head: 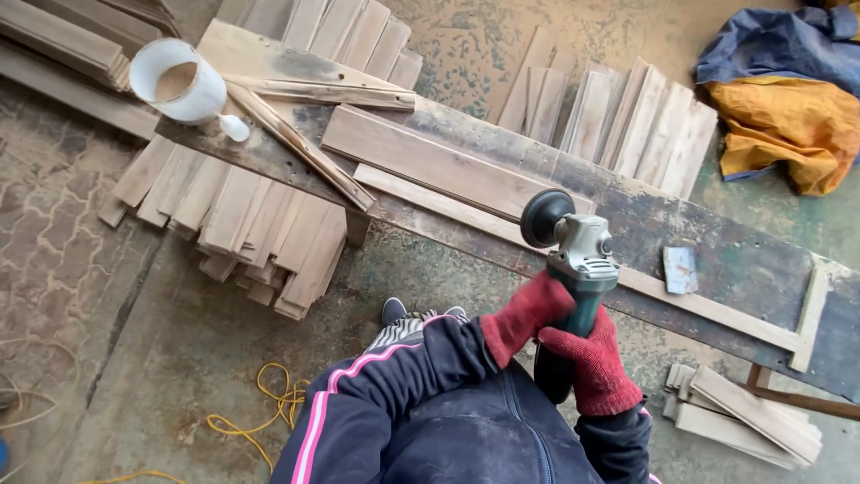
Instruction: Sanding wooden planks using an angle grinder with a sanding disc attachment.
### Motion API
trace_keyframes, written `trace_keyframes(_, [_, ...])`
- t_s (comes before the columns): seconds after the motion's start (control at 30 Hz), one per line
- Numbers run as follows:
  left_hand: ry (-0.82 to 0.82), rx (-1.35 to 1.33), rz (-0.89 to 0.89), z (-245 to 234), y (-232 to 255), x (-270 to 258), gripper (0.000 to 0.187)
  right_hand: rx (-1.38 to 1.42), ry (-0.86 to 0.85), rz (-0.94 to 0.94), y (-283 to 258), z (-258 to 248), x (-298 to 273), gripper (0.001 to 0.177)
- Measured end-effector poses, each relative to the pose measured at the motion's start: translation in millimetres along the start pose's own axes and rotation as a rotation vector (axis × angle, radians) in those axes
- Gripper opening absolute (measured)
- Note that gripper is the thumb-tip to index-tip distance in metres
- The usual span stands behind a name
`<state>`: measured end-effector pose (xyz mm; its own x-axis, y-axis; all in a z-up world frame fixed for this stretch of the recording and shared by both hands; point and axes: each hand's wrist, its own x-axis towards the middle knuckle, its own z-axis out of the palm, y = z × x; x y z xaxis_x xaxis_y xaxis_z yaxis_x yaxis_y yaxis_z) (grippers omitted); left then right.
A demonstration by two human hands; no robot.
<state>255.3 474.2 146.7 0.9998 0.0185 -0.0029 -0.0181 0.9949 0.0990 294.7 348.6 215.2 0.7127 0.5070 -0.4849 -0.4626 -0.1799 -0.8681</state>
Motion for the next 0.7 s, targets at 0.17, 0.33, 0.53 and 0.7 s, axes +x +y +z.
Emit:
trace_keyframes(0.17, [0.356, 1.049, 0.112, 0, 15, 15, 0.082, -0.117, -0.024, -0.014, 9, 3, 8, 0.056])
trace_keyframes(0.33, [0.462, 0.900, 0.068, -11, 34, 17, 0.079, -0.087, -0.083, 0.157, 20, 14, 1, 0.051])
trace_keyframes(0.53, [0.597, 0.800, -0.050, -36, 48, 24, 0.074, -0.067, 0.054, 0.087, 47, 41, 45, 0.063])
trace_keyframes(0.7, [0.737, 0.824, -0.188, -68, 93, 23, 0.076, 0.037, 0.230, 0.028, 27, 110, 66, 0.047])
